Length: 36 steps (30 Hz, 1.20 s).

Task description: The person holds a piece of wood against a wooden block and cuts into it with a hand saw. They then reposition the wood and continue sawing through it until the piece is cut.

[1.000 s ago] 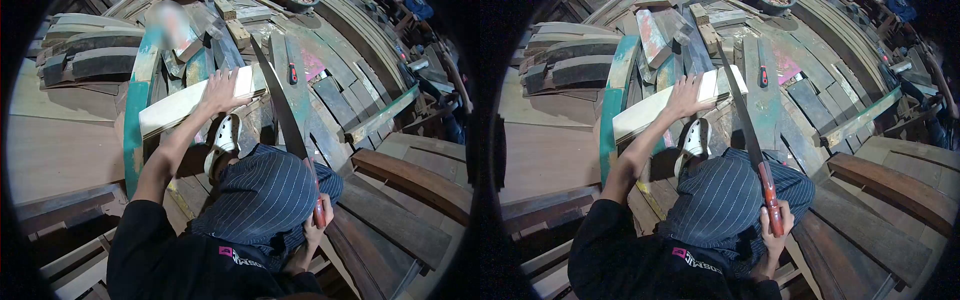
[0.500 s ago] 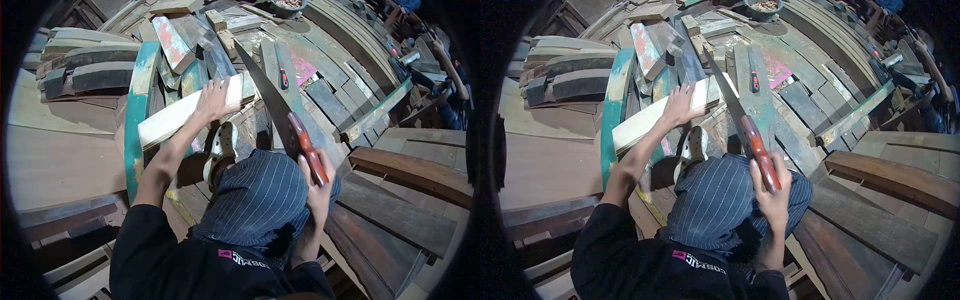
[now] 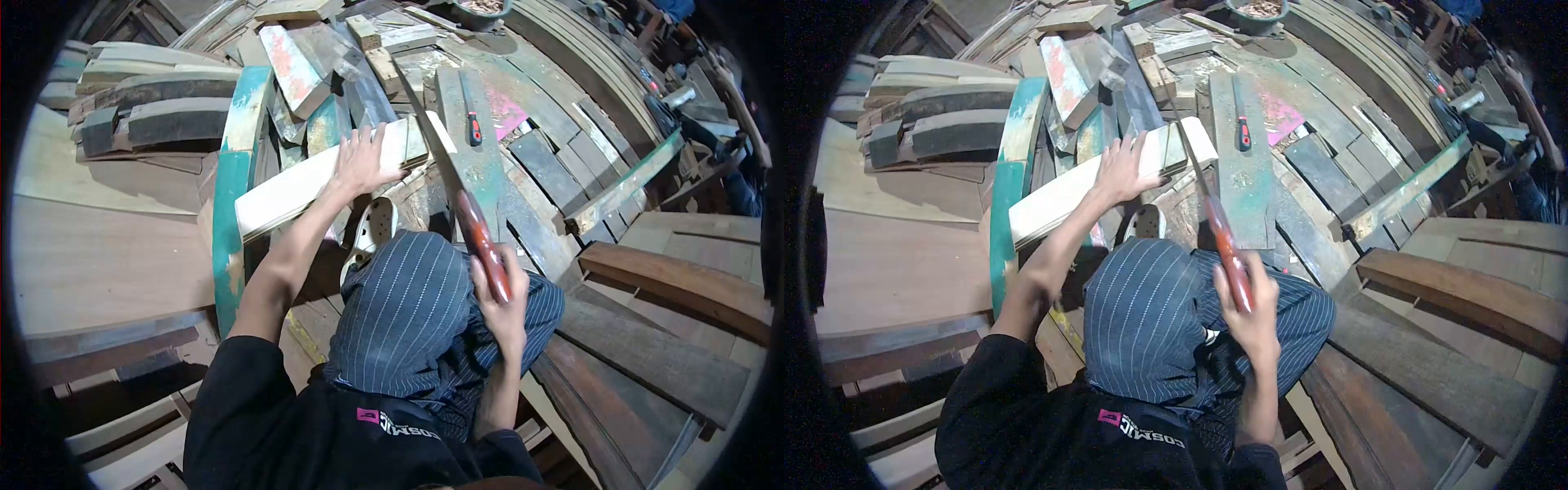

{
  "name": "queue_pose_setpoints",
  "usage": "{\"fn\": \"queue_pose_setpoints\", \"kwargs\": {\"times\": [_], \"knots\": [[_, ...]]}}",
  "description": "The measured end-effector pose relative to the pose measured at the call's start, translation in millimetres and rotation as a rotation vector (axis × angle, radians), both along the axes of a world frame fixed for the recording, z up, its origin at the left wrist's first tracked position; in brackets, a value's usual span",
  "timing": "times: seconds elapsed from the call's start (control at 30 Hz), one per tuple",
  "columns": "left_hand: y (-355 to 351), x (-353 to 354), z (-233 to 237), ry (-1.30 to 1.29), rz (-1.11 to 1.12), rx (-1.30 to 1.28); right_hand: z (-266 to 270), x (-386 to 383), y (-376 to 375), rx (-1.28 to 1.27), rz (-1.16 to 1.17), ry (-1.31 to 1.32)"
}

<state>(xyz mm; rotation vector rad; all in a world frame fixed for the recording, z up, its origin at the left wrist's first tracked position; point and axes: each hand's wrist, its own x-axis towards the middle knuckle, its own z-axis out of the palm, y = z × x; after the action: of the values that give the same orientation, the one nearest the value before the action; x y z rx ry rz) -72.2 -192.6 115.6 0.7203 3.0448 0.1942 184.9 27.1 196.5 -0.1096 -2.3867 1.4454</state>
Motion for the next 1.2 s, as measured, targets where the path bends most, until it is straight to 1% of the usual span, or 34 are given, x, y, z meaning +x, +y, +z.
{"fn": "queue_pose_setpoints", "kwargs": {"times": [0.03, 0.1, 0.13, 0.2, 0.27, 0.3, 0.37, 0.47, 0.53, 0.6, 0.67, 0.7, 0.77, 0.8, 0.83, 0.87, 0.9, 0.93, 0.97, 1.0, 1.07, 1.1, 1.13, 1.17, 1.2], "knots": [[-0.1, 0.6, -0.3, 0.016, 0.003, 0.011, 10.5, 16.0, 3.8, -0.018, -0.001, -0.012], [-0.4, 0.6, -4.4, 0.042, 0.006, 0.022, 26.3, 50.7, 7.6, 0.011, -0.070, -0.158], [-0.3, -0.6, -6.3, 0.054, 0.005, 0.022, 29.3, 67.1, 8.0, -0.131, -0.094, -0.239], [-2.4, -1.3, -7.4, 0.043, -0.002, 0.031, 59.1, 83.5, 0.3, 0.014, -0.138, -0.185], [-2.4, -2.9, -3.0, 0.002, -0.021, 0.052, 62.1, 92.1, -0.2, -0.028, -0.174, -0.167], [-3.9, -3.8, -10.1, 0.084, -0.042, 0.061, 65.8, 92.1, 0.0, -0.152, -0.199, -0.271], [-6.4, -5.5, -13.7, 0.102, -0.056, 0.054, 58.8, 65.4, -1.6, -0.159, -0.189, -0.249], [-3.1, -4.8, -8.3, 0.081, -0.065, 0.058, 47.7, -3.7, -9.5, -0.164, -0.121, -0.195], [-2.7, -3.5, -3.7, 0.050, -0.049, 0.034, 17.4, -57.0, -13.0, -0.107, -0.076, -0.059], [-3.5, -3.9, -6.2, 0.076, -0.055, 0.031, -14.9, -106.6, -17.0, -0.278, -0.052, -0.046], [-1.4, -1.2, -2.6, 0.095, -0.047, 0.025, -13.3, -107.8, -16.8, -0.254, -0.042, -0.037], [-0.8, -1.0, -0.7, 0.058, -0.041, 0.023, -12.6, -109.8, -16.1, -0.242, -0.035, -0.029], [-3.0, -0.8, -5.1, 0.084, -0.033, 0.029, 2.6, -65.5, -14.0, -0.099, -0.095, -0.053], [-3.2, -0.8, -9.1, 0.094, -0.026, 0.034, 20.1, -37.5, -14.7, -0.081, -0.116, -0.041], [-2.4, 0.4, -13.6, 0.119, -0.009, 0.037, 21.3, -4.7, -2.3, -0.169, -0.103, -0.106], [-2.5, 1.6, -13.1, 0.110, -0.030, 0.039, 33.7, 25.5, 6.3, -0.220, -0.146, -0.197], [-2.4, 2.3, -7.6, 0.103, -0.057, 0.039, 51.2, 45.2, 5.8, -0.336, -0.176, -0.232], [-1.2, 4.5, -6.4, 0.096, -0.093, 0.037, 52.6, 64.5, 9.4, -0.453, -0.200, -0.269], [-0.1, 8.2, -7.2, 0.149, -0.143, 0.006, 55.0, 79.3, 9.2, -0.479, -0.220, -0.313], [-0.9, 11.2, -2.3, 0.098, -0.130, -0.001, 59.1, 86.9, 5.7, -0.509, -0.249, -0.346], [2.8, 12.6, 13.7, 0.021, -0.143, 0.021, 60.5, 80.5, 1.0, -0.225, -0.156, -0.336], [-2.6, 2.5, -12.7, 0.109, -0.189, 0.099, 70.2, 66.0, -1.7, 0.002, -0.080, -0.193], [-6.7, 7.6, -20.1, 0.147, -0.050, 0.116, 65.7, 63.4, -3.2, 0.034, -0.061, -0.224], [-6.1, -5.2, -28.0, 0.117, -0.045, 0.107, 72.1, 58.6, -3.9, -0.215, -0.015, -0.334], [-7.5, -3.2, -23.7, 0.115, -0.072, 0.144, 56.3, 52.2, -3.9, -0.034, -0.012, -0.098]]}}
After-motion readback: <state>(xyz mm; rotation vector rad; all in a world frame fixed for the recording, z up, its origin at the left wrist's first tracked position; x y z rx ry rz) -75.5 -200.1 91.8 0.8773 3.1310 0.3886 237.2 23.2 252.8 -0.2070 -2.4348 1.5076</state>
